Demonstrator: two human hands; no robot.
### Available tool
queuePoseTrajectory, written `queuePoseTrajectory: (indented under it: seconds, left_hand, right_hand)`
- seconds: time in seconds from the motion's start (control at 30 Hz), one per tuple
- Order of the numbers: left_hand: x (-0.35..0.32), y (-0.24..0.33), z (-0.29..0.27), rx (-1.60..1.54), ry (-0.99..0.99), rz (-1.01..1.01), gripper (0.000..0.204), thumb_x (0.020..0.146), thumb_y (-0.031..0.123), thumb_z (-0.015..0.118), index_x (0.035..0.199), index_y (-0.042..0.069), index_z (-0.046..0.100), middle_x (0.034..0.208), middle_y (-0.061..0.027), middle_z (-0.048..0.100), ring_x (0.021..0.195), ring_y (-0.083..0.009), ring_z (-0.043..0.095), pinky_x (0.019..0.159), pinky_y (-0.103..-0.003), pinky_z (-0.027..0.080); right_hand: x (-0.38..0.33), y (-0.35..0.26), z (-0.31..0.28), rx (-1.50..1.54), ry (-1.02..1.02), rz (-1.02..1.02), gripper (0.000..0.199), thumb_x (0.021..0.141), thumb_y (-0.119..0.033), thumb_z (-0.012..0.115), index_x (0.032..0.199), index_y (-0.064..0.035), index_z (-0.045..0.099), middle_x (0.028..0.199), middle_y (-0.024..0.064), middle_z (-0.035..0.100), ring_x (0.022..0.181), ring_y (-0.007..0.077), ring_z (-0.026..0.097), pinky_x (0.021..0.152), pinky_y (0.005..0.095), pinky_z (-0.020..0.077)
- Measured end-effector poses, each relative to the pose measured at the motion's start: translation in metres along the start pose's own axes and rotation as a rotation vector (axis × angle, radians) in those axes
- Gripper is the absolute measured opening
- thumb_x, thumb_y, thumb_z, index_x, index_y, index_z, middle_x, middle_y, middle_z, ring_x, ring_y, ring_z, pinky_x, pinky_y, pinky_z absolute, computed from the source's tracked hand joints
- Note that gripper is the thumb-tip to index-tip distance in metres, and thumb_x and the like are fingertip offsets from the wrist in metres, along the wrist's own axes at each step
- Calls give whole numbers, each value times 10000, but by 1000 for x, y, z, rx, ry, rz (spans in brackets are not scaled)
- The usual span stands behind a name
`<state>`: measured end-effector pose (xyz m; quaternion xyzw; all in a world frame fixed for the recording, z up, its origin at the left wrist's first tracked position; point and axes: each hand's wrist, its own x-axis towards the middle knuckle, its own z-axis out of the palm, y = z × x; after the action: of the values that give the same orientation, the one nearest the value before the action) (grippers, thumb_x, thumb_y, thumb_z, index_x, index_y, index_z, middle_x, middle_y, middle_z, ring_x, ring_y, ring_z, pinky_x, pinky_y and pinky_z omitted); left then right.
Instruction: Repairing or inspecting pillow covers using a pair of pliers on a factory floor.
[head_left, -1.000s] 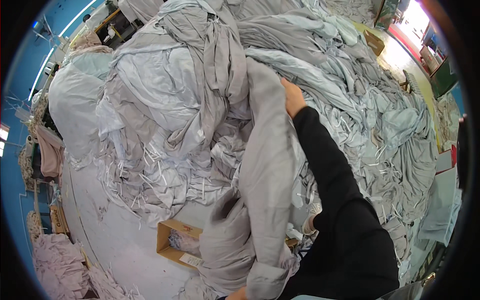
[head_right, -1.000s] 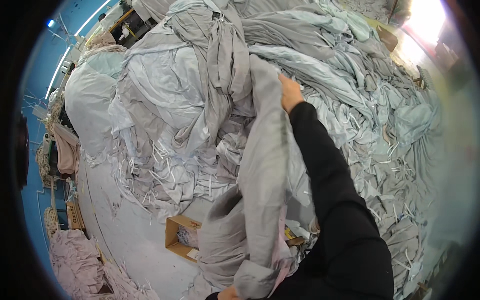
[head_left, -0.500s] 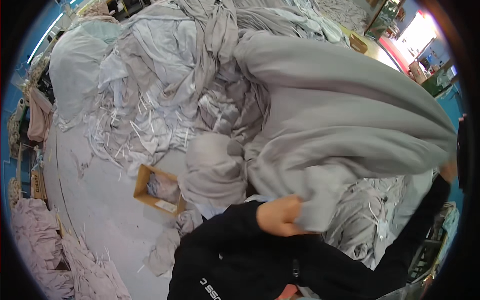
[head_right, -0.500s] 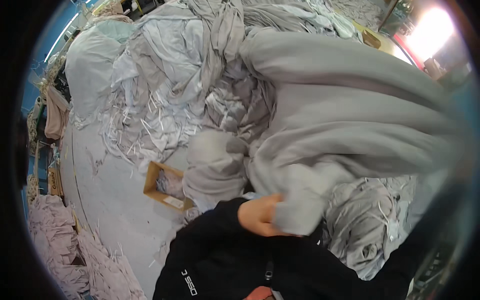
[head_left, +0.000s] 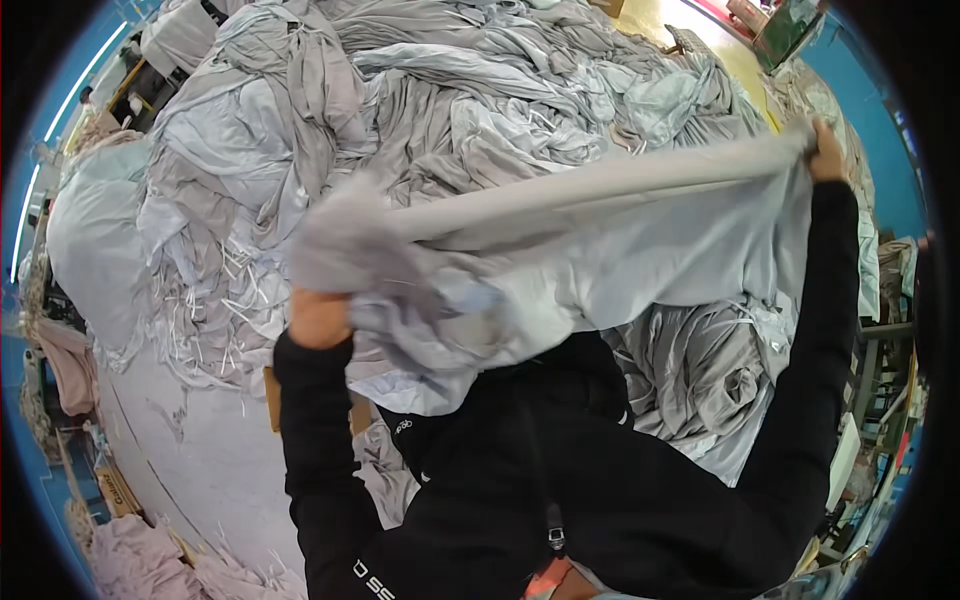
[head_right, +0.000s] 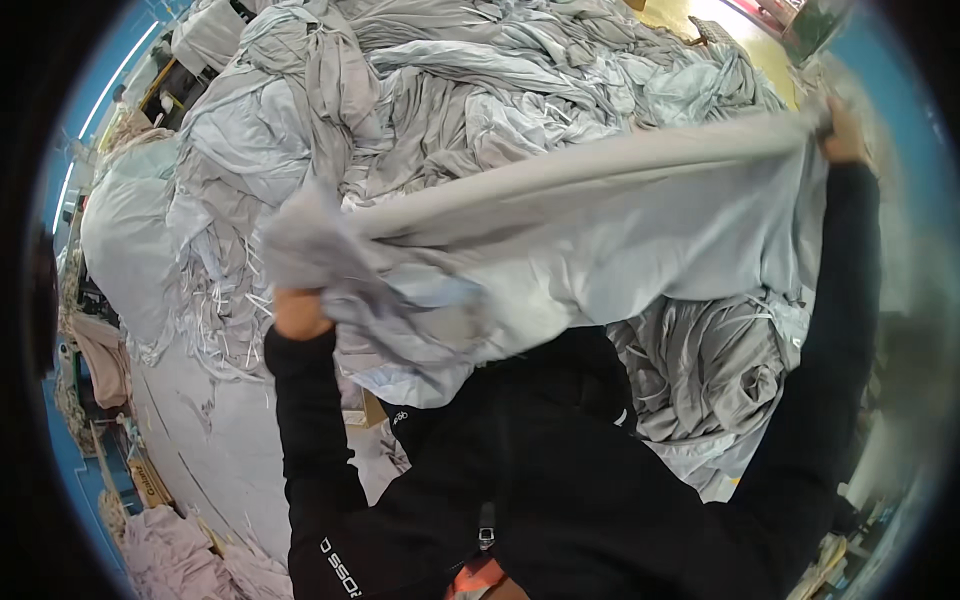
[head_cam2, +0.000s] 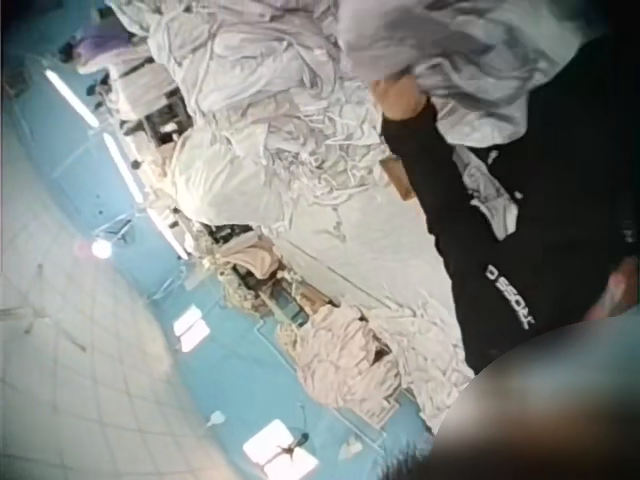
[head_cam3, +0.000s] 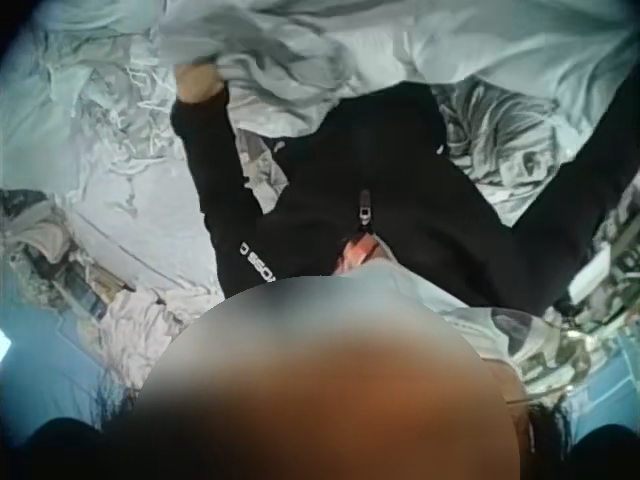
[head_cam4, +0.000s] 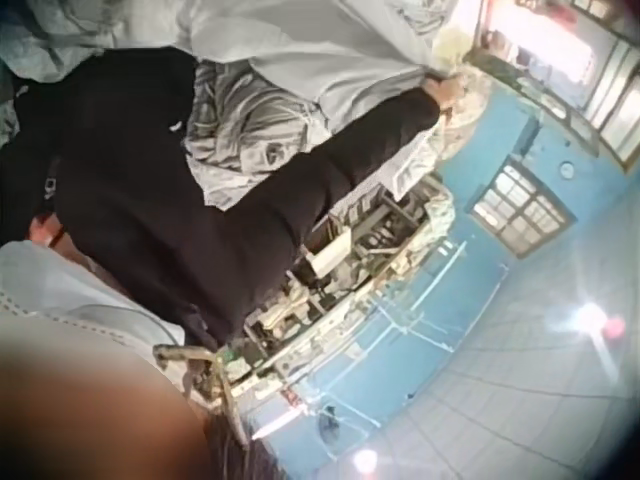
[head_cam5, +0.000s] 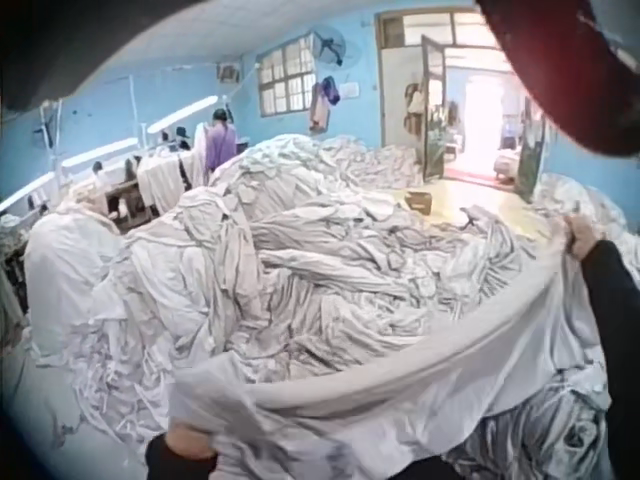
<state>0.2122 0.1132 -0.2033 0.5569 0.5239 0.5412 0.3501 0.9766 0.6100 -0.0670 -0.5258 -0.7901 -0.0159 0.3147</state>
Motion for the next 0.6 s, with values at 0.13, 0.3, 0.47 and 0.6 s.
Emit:
queuePoseTrajectory:
  seconds: [0.13, 0.3, 0.47, 0.6]
  left_hand:
    - [-49, 28, -36, 1128, 284, 295, 299, 868, 209, 612, 1113, 38, 624, 1100, -94, 618, 1042, -268, 583, 904, -392, 464]
    - [-47, -16, -31, 707, 216, 177, 269, 896, 211, 578, 1099, 36, 602, 1026, -83, 611, 958, -216, 589, 842, -337, 484]
    - [-20, -76, 62, 286, 202, 26, 244, 924, 214, 544, 1085, 34, 580, 951, -72, 605, 873, -163, 596, 781, -282, 504]
    - [13, -59, 91, 146, 50, -36, 285, 883, 224, 566, 1087, 25, 578, 951, -62, 610, 909, -153, 593, 814, -294, 495]
  right_hand:
    - [104, -194, 93, 1139, 136, 495, 301, 930, -332, 609, 1082, -74, 644, 983, 52, 677, 809, 135, 643, 694, 274, 527]
    - [68, -265, 185, 565, -156, 125, 198, 942, -199, 534, 1079, -101, 639, 895, 15, 681, 698, 85, 625, 550, 247, 470]
    - [-167, -467, 227, 1123, -474, 3, 193, 928, -185, 573, 922, -50, 711, 790, -1, 667, 571, 29, 507, 519, 206, 416]
    - [-265, -527, 238, 1238, -667, -15, 325, 805, -10, 695, 1126, -15, 642, 841, -21, 653, 588, 38, 474, 566, 185, 398]
